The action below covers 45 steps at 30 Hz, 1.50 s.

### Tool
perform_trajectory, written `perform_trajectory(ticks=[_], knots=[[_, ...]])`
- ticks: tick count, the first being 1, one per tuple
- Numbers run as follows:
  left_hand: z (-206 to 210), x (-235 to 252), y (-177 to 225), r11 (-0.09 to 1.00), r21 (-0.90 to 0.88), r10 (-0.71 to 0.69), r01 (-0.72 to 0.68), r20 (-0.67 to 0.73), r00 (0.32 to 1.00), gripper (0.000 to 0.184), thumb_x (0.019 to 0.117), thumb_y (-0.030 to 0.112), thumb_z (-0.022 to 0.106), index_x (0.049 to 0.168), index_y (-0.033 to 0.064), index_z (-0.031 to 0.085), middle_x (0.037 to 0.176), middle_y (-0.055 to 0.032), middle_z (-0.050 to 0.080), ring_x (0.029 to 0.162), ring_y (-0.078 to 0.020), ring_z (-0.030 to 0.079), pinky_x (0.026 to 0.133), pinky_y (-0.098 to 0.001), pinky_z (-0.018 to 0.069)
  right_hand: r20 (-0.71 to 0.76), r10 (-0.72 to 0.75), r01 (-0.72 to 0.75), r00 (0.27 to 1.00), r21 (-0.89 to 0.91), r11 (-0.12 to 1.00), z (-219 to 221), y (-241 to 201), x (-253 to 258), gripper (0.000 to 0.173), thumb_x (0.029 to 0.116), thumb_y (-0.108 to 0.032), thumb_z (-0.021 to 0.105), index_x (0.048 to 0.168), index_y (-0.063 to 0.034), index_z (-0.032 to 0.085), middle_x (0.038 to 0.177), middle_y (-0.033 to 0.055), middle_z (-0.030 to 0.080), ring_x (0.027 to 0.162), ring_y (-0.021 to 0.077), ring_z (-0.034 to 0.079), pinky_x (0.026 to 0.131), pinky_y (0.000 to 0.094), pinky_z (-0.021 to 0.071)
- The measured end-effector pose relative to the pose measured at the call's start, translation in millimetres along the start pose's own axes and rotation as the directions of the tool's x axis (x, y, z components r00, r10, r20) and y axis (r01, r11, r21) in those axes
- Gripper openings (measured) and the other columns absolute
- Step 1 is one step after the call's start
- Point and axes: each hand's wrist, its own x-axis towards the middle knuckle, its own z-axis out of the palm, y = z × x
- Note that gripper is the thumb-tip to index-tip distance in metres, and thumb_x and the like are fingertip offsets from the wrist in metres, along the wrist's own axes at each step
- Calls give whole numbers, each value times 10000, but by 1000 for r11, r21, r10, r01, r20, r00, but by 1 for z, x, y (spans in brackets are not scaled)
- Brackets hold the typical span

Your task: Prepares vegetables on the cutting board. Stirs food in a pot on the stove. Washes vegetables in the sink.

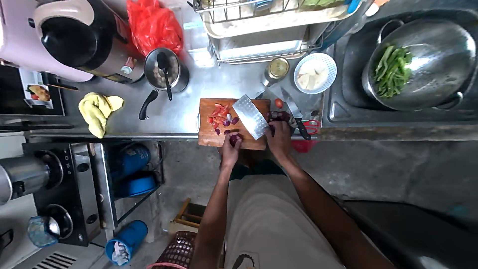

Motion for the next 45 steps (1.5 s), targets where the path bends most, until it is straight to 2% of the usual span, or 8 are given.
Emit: perform_trajectory(ticks=[3,9,16,27,33,36,40,45], knots=[[-7,0,-3,950,278,143,-140,8,990,390,992,104,639,1377,116,577,1338,-99,604,1208,-216,613,1004,-434,556,-53,-20,21,998,10,1000,-11,4,3,152,977,-134,620,1051,-69,736,1217,171,650,1125,360,635,916,579,544],[-21,10,-11,602,736,382,-311,77,921,466,1019,194,605,1473,290,560,1387,-62,586,1311,-260,522,1091,-447,465,-95,84,-98,992,-150,984,-26,16,19,466,1046,-428,490,931,-50,738,1185,176,670,1090,393,644,845,626,531],[-25,23,-5,514,808,425,-287,50,904,417,998,207,601,1410,268,620,1469,-82,524,1351,-320,467,1083,-547,402,177,46,-36,983,-59,998,-16,12,4,571,986,-458,668,1346,-22,586,1248,242,640,1140,430,637,969,624,520],[-7,49,32,319,871,466,-374,200,862,341,992,262,662,1312,145,643,1496,-97,510,1404,-365,436,1087,-606,409,255,134,-150,958,45,988,-22,11,3,405,1065,-357,558,1280,-16,600,1143,222,674,971,388,698,867,620,557],[-8,43,32,674,645,451,-360,27,892,375,1053,259,575,1404,129,572,1419,-72,601,1314,-269,558,1096,-537,448,313,119,-151,942,81,985,-33,5,-3,373,1073,-339,524,1331,-70,521,874,168,693,753,344,707,716,584,583],[-9,29,37,942,248,267,-225,-150,952,430,1000,232,678,1409,171,561,1201,-89,689,962,-206,691,828,-422,602,316,101,-135,944,90,987,-25,-4,-13,382,1070,-348,533,1349,-87,533,927,183,702,863,372,710,778,605,571],[-12,16,51,978,-135,141,-158,-132,981,471,991,146,678,1445,216,570,1289,-62,668,934,-171,679,819,-372,592,374,135,-169,918,60,984,-14,-16,-24,380,1078,-352,512,1365,-108,555,978,188,708,924,372,706,827,604,560],[-14,10,64,956,-244,143,-161,-89,986,470,955,103,712,1410,176,618,1075,-64,700,813,-125,637,756,-321,569,234,150,-148,961,-24,989,-24,-11,-28,350,1091,-309,478,1337,-77,568,966,214,704,926,416,702,828,633,551]])
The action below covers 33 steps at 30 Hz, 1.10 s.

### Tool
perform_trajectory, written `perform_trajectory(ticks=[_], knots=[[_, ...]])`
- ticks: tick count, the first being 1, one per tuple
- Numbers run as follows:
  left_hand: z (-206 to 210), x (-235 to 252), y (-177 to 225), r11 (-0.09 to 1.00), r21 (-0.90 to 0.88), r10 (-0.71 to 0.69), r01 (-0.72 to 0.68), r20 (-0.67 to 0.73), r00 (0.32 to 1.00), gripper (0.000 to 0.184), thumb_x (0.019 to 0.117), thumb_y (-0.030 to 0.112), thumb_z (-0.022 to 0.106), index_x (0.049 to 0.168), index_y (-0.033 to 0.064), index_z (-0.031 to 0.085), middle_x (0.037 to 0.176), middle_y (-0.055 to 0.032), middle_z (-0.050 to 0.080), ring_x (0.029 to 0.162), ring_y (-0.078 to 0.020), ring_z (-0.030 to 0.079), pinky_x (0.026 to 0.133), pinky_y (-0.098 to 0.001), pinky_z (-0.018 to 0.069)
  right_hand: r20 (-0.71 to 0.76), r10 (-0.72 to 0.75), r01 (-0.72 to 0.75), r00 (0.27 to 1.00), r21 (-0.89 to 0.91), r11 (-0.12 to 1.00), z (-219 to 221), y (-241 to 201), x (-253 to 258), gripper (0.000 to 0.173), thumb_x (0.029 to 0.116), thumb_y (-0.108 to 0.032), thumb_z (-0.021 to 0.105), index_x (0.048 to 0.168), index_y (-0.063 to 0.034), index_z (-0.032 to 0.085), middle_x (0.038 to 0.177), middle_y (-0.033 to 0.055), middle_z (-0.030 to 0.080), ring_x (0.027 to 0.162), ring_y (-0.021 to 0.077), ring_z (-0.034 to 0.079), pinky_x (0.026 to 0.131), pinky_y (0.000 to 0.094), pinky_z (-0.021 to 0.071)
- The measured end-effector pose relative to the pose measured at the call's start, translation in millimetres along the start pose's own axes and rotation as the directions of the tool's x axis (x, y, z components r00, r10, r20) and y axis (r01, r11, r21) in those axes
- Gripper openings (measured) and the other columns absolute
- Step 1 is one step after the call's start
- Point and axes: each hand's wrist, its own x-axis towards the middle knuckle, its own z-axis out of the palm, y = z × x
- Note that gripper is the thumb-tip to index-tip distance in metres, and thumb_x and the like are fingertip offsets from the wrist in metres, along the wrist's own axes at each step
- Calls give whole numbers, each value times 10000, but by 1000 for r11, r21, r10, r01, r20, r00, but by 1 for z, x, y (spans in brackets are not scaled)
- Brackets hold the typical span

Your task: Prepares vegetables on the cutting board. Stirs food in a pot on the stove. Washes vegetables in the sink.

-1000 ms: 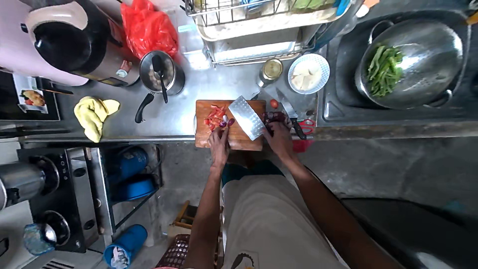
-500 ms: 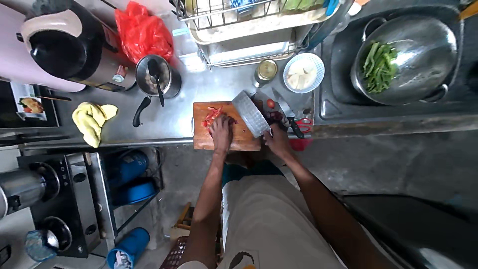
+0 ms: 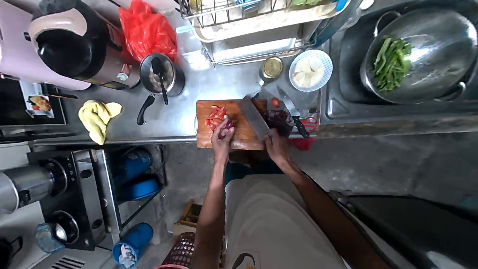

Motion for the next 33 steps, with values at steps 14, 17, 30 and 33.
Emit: perform_trajectory(ticks=[14,17,30,33], knots=[[18,-9,32,973,152,156,-176,138,978,370,941,72,718,1305,133,702,1285,-29,651,762,-89,592,640,-239,525,81,24,-57,996,429,901,-28,20,14,444,1044,-474,558,1202,-61,601,730,120,611,561,253,599,566,470,550],[18,-11,35,981,128,126,-148,168,978,438,971,68,674,1399,146,619,1349,-32,639,859,-111,638,717,-268,554,137,-70,-22,988,573,819,-27,11,13,371,1072,-397,534,1189,-49,592,673,74,576,539,188,575,554,378,545],[24,-20,43,867,-494,56,71,239,969,405,997,149,643,1395,162,571,1333,-44,614,1099,-122,616,945,-301,525,-10,-12,13,1000,83,996,8,7,44,529,1032,-538,548,1161,-39,671,928,225,696,855,418,695,749,645,545],[26,-22,52,823,-559,66,102,272,960,407,983,158,671,1379,183,582,1290,-34,624,1059,-106,617,931,-287,524,-91,-29,34,995,51,998,15,6,42,584,1025,-515,568,1237,28,613,1139,276,656,960,459,677,822,662,545]])
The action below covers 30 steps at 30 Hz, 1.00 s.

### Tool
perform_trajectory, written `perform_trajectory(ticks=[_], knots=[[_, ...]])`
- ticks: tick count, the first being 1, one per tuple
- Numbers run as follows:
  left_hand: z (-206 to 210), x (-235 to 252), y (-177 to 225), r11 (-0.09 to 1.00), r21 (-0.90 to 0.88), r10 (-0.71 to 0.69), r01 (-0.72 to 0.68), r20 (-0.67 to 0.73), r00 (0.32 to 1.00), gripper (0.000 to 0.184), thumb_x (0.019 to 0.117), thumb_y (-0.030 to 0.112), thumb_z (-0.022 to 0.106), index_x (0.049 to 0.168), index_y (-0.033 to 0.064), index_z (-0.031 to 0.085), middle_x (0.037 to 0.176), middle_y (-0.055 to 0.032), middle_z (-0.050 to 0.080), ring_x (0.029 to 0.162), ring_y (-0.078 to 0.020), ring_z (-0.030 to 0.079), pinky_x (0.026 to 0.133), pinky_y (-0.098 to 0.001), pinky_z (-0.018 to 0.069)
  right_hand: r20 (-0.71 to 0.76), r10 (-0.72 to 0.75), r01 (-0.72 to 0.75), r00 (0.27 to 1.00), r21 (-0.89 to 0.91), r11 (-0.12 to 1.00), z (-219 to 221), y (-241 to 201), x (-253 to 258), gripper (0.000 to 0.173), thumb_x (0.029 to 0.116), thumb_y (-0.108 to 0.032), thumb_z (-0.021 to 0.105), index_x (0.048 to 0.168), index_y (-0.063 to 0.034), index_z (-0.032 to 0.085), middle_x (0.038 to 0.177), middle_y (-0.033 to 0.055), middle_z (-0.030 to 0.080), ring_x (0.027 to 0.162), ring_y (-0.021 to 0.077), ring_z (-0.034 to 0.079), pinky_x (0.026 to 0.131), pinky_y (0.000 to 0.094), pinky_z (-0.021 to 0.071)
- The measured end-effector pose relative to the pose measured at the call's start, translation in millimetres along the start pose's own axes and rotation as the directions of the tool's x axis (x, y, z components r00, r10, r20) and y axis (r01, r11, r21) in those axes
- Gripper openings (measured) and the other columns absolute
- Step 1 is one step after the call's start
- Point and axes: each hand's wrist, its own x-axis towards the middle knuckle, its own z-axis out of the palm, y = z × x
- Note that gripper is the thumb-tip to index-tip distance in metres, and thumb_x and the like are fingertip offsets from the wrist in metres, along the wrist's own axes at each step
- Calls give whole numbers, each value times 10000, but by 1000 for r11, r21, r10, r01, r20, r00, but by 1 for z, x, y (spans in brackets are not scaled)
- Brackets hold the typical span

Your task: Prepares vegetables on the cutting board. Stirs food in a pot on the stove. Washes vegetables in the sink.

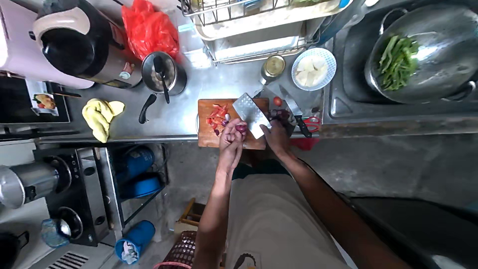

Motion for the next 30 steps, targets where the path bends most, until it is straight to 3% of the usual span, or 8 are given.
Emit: perform_trajectory(ticks=[4,6,8,10,12,14,20,30], knots=[[9,1,5,1000,9,26,-27,39,999,393,960,248,722,1332,188,609,1218,-24,635,972,-75,603,826,-237,517,-103,-21,9,994,-117,993,1,-5,1,546,992,-486,642,1214,12,613,1225,261,617,1010,460,659,787,644,550],[13,1,9,996,79,44,-48,49,998,371,958,190,715,1316,195,615,1219,-18,647,1018,-86,621,871,-265,535,-165,-143,126,976,-106,986,-12,-17,-2,407,990,-356,672,1201,-9,647,1226,245,617,1102,449,625,849,631,540],[17,2,14,980,177,81,-93,71,994,371,958,171,710,1312,179,602,1184,-24,641,1002,-102,617,864,-279,536,-210,-291,314,933,87,945,-40,-46,-12,279,1009,-263,663,1170,-38,697,1161,169,675,1071,327,662,920,526,557],[21,3,19,955,255,128,-149,98,987,346,970,162,688,1303,152,593,1169,-33,638,1000,-117,617,866,-292,537,-212,-370,426,904,404,810,-73,-80,-31,213,1040,-203,618,1153,-50,713,1071,80,719,966,169,706,878,366,606],[26,4,23,934,303,163,-188,107,981,312,970,124,674,1272,140,597,1182,-39,637,1009,-123,624,872,-297,544,-187,-405,425,895,636,645,-99,-106,-48,193,1047,-166,598,1120,-30,713,1035,66,741,923,152,723,845,336,624],[30,5,27,922,322,188,-214,111,976,309,970,96,679,1265,141,599,1225,-42,639,1087,-144,635,947,-333,551,-180,-433,424,883,703,571,-114,-120,-59,158,1015,-141,644,1088,-32,732,1041,66,738,896,161,720,795,331,634],[40,6,36,887,378,230,-266,136,963,280,984,90,665,1255,119,600,1179,-46,652,1007,-113,647,862,-274,563,-280,-525,579,803,573,580,-121,-132,-63,137,900,-39,772,1037,-35,759,1038,51,730,920,125,714,806,274,636],[50,1,53,819,508,230,-265,131,964,266,991,135,669,1251,99,627,1109,-35,698,892,-73,660,765,-228,564,-317,-606,681,729,425,596,-131,-134,-65,53,919,-77,752,967,-53,758,1024,32,746,958,98,722,852,269,627]])
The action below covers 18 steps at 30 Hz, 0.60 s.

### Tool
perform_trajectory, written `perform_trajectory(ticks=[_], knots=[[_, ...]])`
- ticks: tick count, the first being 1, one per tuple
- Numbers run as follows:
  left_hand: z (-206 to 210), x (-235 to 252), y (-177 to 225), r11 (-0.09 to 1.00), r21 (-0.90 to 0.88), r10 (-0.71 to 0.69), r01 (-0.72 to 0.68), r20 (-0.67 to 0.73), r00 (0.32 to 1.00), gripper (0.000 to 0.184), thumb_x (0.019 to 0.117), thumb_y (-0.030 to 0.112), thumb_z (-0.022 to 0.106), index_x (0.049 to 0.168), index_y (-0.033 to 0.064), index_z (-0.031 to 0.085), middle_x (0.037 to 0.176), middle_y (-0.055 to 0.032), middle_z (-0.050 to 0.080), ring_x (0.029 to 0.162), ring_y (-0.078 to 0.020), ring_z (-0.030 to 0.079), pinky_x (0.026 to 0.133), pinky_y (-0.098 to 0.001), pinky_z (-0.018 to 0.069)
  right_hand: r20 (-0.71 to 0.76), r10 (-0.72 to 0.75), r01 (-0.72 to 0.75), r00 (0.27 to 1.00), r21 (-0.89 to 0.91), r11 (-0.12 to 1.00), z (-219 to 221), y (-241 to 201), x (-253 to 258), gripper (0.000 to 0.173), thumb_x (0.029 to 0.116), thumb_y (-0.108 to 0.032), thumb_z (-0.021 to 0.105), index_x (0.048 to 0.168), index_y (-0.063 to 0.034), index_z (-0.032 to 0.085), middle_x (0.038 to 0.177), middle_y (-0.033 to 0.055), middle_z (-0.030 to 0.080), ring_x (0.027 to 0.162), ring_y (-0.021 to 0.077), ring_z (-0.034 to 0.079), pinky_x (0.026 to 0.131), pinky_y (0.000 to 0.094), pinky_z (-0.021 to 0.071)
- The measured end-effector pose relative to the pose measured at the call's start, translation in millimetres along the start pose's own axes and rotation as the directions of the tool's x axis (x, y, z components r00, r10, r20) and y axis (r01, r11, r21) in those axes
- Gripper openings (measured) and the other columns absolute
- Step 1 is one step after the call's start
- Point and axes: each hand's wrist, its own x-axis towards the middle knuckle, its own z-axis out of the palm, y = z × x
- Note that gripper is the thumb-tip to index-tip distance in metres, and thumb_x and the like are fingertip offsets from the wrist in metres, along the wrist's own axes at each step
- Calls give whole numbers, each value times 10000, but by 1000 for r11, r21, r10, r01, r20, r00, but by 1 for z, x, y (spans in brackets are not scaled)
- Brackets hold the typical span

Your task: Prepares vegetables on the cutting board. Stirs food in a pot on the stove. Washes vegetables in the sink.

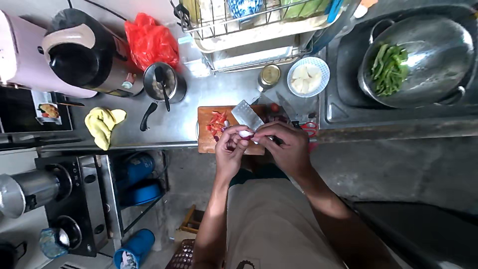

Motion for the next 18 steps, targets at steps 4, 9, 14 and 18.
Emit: perform_trajectory(ticks=[4,9,14,18], knots=[[1,-1,4,1000,20,-1,1,11,1000,277,994,130,662,1264,80,628,1107,-47,701,891,-81,663,768,-235,568,38,-12,13,999,-25,1000,-4,-3,1,62,933,-85,737,981,-45,743,1031,36,733,963,91,710,853,259,618],[5,-4,6,999,-36,-18,18,-11,1000,312,975,120,683,1282,90,633,1098,-46,707,853,-71,658,740,-229,564,78,-8,9,997,-16,1000,-8,-6,0,90,962,-126,715,1013,-52,717,1049,33,705,961,89,691,838,250,610],[16,-10,18,982,-189,-28,25,-12,1000,326,966,120,700,1284,118,627,1121,-46,691,935,-98,667,833,-279,575,-13,66,-62,998,188,980,-13,-24,-5,148,938,-94,743,1073,-39,718,1051,38,730,878,128,724,757,288,652],[19,-14,32,993,-116,14,-18,-43,999,386,960,91,701,1339,81,629,1170,-59,694,930,-100,682,818,-277,591,-7,0,1,1000,122,993,-18,-34,-5,157,923,-107,764,1070,-55,742,1068,34,728,928,124,721,789,293,650]])
